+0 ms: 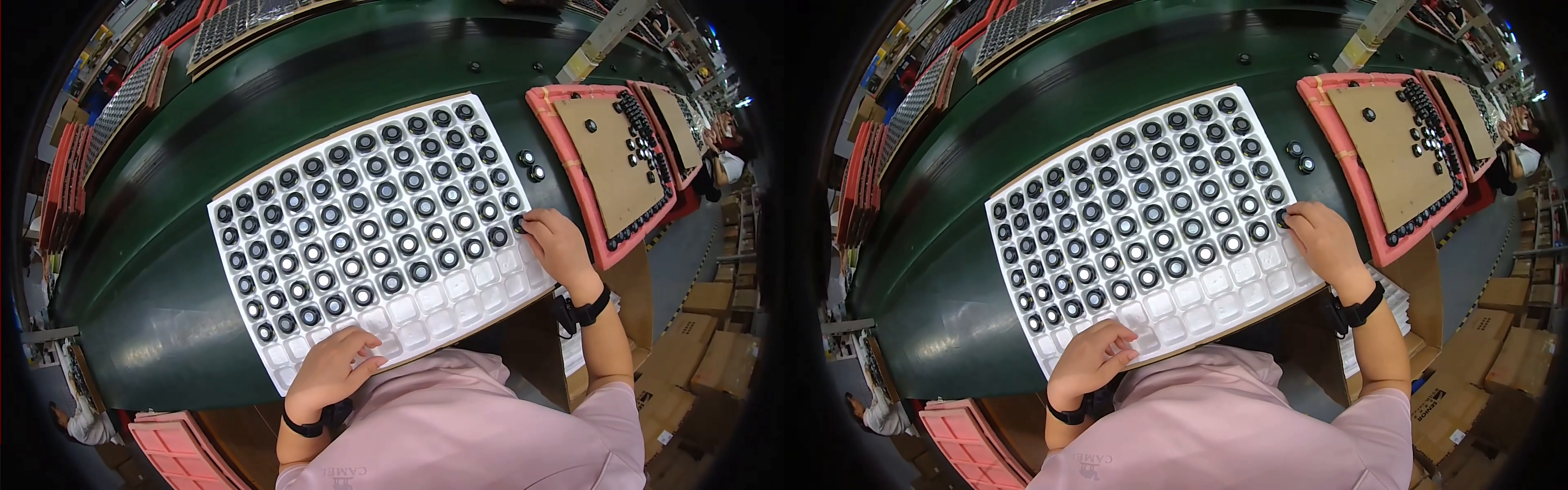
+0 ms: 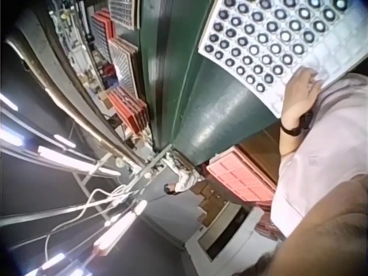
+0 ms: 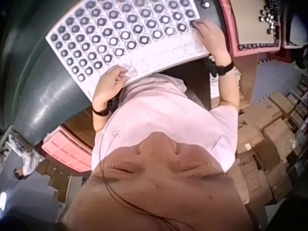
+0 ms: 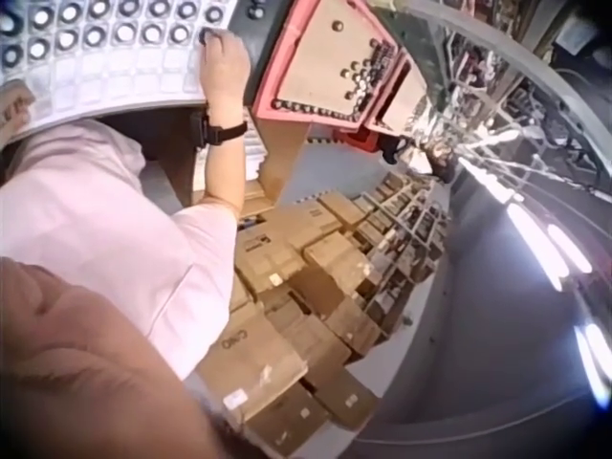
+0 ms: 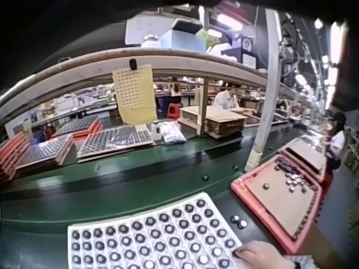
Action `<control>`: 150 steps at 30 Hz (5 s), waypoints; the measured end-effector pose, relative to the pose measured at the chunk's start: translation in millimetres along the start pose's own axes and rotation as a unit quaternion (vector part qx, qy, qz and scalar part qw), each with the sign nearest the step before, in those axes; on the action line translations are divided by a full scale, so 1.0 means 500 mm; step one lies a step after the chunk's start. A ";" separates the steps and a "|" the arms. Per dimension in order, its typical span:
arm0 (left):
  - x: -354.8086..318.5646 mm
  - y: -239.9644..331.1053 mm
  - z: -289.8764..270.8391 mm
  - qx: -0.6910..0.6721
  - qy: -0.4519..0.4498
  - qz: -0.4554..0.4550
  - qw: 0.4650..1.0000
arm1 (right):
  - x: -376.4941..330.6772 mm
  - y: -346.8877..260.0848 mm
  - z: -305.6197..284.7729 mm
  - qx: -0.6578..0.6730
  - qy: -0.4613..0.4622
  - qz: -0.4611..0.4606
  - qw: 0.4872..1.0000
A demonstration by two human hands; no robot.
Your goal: Sorting small electronic components from a bulk tray and placing them into a white grid-like organizer tray on an assembly line.
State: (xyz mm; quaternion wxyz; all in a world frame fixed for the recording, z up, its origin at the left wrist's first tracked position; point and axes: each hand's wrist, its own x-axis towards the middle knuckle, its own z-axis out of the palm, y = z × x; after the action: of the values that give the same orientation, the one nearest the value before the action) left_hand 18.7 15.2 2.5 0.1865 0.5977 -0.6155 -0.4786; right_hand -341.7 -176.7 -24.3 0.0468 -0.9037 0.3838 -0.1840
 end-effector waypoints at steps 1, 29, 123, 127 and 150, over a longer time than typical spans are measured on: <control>0.000 0.001 0.000 -0.001 0.000 0.000 1.000 | -0.004 0.003 0.000 0.000 -0.003 -0.007 1.000; 0.010 0.009 -0.003 0.015 0.008 -0.003 1.000 | 0.571 0.226 0.134 0.024 -0.085 0.132 0.987; 0.037 0.026 0.050 -0.180 0.211 0.180 0.944 | 0.078 -0.347 0.079 0.474 0.059 -0.083 0.875; 0.042 0.023 0.049 -0.161 0.188 0.174 0.953 | 0.080 -0.348 0.075 0.422 0.066 -0.106 0.898; -0.091 -0.076 0.015 0.042 0.310 0.084 0.946 | 0.098 -0.361 0.078 0.332 -0.072 -0.208 0.917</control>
State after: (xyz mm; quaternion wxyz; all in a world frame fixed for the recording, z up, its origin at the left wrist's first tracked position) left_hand 43.5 66.2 -16.5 0.3829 0.6700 -0.5944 -0.2260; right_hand -174.1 -87.3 -5.4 0.3320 -0.9065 0.0996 -0.2409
